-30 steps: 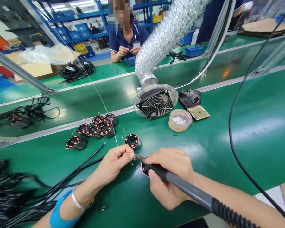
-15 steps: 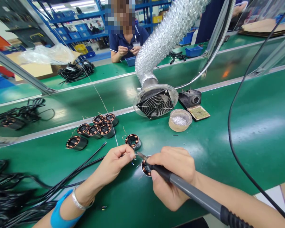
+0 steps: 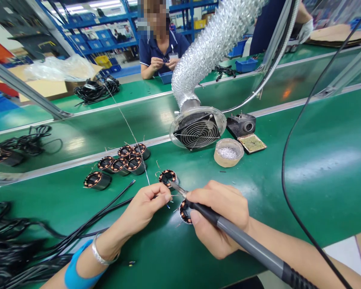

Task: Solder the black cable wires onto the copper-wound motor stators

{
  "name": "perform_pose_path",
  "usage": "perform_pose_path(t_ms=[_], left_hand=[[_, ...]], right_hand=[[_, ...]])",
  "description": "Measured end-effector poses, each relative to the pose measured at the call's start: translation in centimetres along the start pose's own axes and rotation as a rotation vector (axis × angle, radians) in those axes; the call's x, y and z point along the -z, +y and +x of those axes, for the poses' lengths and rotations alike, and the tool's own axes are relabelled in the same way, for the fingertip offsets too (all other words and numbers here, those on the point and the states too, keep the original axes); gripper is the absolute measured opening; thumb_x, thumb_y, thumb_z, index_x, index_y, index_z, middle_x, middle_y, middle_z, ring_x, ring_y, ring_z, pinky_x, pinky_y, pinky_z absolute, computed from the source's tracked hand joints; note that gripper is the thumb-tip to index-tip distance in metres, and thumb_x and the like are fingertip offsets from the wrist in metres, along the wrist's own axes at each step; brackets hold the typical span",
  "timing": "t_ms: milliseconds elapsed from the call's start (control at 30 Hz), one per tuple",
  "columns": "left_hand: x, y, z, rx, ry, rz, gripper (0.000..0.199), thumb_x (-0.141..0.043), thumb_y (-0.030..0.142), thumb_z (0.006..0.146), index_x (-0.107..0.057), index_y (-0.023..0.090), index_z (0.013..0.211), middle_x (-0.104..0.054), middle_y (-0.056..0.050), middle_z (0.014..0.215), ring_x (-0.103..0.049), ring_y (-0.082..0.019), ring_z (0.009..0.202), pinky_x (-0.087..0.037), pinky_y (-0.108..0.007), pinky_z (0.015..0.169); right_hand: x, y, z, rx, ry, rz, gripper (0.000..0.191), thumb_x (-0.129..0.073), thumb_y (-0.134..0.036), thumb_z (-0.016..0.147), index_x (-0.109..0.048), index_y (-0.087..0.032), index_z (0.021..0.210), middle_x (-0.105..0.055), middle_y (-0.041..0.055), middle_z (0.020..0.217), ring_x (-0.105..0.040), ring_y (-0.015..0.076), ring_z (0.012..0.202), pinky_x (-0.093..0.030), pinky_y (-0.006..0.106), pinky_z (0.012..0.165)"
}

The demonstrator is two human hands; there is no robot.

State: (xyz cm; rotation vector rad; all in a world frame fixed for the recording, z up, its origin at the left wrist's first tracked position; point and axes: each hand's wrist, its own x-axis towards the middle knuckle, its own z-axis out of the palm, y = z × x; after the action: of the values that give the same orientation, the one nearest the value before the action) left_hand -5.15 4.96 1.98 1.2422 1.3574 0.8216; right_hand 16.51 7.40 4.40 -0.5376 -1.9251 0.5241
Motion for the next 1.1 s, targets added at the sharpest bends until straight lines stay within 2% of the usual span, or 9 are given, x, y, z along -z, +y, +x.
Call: perform_pose_path(t_ms=[167, 367, 500, 633, 767, 1100], left_hand=[[0.1, 0.3, -0.1, -0.007, -0.006, 0.0, 0.024, -0.06, 0.037, 0.08, -0.054, 0.017, 0.068, -0.047, 0.004, 0.064, -0.037, -0.012, 0.061, -0.032, -0.023, 0.058], [0.3, 0.3, -0.3, -0.031, -0.02, -0.022, 0.023, -0.059, 0.037, 0.081, -0.054, 0.018, 0.068, -0.046, 0.004, 0.064, -0.037, -0.012, 0.061, -0.032, -0.023, 0.058], [0.2, 0.3, -0.2, -0.036, -0.006, -0.015, 0.025, -0.06, 0.039, 0.081, -0.054, 0.018, 0.068, -0.046, 0.004, 0.063, -0.038, -0.012, 0.06, -0.033, -0.023, 0.058], [0.0, 0.3, -0.1, -0.03, -0.004, 0.004, 0.025, -0.06, 0.038, 0.08, -0.053, 0.018, 0.067, -0.046, 0.004, 0.063, -0.037, -0.012, 0.06, -0.031, -0.023, 0.057], [0.0, 0.4, -0.1, -0.042, -0.006, 0.003, 0.025, -0.057, 0.037, 0.081, -0.053, 0.017, 0.067, -0.045, 0.004, 0.064, -0.036, -0.011, 0.06, -0.031, -0.023, 0.057], [-0.1, 0.3, 0.0, -0.042, -0.013, -0.018, 0.024, -0.059, 0.037, 0.079, -0.054, 0.018, 0.067, -0.046, 0.004, 0.063, -0.038, -0.011, 0.06, -0.032, -0.022, 0.057]], right_hand=[[-0.9, 0.7, -0.3, -0.066, -0.03, -0.035, 0.042, -0.054, -0.005, 0.088, -0.059, -0.024, 0.124, -0.071, -0.0007, 0.079, -0.066, 0.0129, 0.057, -0.054, 0.025, 0.055], [-2.3, 1.3, 0.3, -0.012, -0.095, 0.013, 0.029, -0.053, -0.004, 0.089, -0.066, -0.019, 0.111, -0.074, 0.0022, 0.087, -0.069, 0.012, 0.068, -0.057, 0.022, 0.062], [-1.4, 0.6, 0.5, -0.03, -0.096, -0.078, 0.032, -0.053, -0.009, 0.089, -0.066, -0.018, 0.117, -0.065, 0.001, 0.073, -0.062, 0.0128, 0.06, -0.053, 0.024, 0.055], [-0.3, -0.4, 0.1, 0.034, -0.092, -0.091, 0.031, -0.052, -0.012, 0.083, -0.068, -0.019, 0.109, -0.058, 0.0017, 0.069, -0.052, 0.0142, 0.054, -0.044, 0.027, 0.047], [-0.3, -0.9, -0.3, 0.056, -0.13, -0.056, 0.029, -0.05, -0.011, 0.079, -0.064, -0.02, 0.103, -0.056, 0.0001, 0.062, -0.045, 0.0136, 0.045, -0.035, 0.029, 0.043], [-0.5, -0.8, 0.1, 0.06, -0.144, -0.089, 0.027, -0.048, -0.01, 0.079, -0.062, -0.022, 0.1, -0.056, -0.0005, 0.06, -0.047, 0.0135, 0.045, -0.036, 0.028, 0.044]])
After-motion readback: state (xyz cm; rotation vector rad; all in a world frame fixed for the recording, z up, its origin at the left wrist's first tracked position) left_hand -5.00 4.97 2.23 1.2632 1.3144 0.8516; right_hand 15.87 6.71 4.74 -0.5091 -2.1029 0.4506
